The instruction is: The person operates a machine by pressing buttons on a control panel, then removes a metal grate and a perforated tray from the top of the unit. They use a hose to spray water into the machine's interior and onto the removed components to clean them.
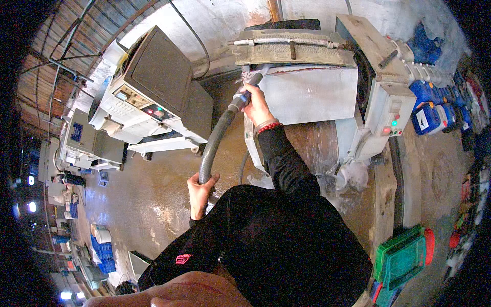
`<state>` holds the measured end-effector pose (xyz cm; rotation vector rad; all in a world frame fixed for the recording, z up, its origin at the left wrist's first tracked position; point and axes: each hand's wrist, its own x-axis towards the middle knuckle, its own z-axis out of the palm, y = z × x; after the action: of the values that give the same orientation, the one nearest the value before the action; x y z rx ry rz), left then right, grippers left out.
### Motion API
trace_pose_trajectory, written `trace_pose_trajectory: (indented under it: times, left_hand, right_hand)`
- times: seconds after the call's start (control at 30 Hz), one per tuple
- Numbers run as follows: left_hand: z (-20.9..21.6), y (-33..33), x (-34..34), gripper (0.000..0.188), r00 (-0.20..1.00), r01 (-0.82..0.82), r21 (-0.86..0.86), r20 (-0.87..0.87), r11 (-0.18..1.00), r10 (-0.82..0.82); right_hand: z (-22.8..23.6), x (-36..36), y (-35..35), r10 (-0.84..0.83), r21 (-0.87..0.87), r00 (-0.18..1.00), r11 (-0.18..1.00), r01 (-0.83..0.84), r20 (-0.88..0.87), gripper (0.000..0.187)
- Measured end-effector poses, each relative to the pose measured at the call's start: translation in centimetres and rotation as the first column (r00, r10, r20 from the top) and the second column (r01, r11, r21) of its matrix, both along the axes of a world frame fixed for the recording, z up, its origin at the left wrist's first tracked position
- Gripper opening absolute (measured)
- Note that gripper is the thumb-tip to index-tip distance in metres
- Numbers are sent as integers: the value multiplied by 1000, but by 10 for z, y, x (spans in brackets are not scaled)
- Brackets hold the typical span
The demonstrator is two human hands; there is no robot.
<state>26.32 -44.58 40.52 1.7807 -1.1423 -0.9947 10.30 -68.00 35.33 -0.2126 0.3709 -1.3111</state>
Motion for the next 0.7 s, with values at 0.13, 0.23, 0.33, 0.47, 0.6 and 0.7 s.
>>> trace_pose_trajectory:
  times: [0.13, 0.23, 0.33, 0.47, 0.6, 0.7]
  left_hand:
    - [-5, -5, -9, 23, 1000, -6, -1, -1, 1000, 6]
    - [-4, -5, -13, 23, 1000, -20, 5, 16, 1000, 20]
    - [2, -8, -18, 23, 999, -23, 42, 45, 999, 21]
    - [-2, -8, -18, 23, 999, -18, 18, 30, 1000, 18]
    - [0, -10, -20, 23, 1000, -11, 6, 30, 1000, 11]
    - [1, -11, -20, 22, 999, -13, 2, 30, 1000, 13]
  right_hand:
    - [-2, -11, -6, 17, 1, 1000, 1000, -17, -9, 14]
    - [2, -14, -4, 2, 10, 1000, 1000, -2, 5, 14]
    - [5, -18, -5, 0, 29, 1000, 1000, 0, -5, 14]
    - [4, -20, -6, 0, 15, 1000, 1000, 0, 2, 12]
    - [0, -20, -11, 21, -24, 999, 1000, -20, 35, 12]
    - [-2, -17, -16, 21, 10, 999, 1000, -21, 30, 13]
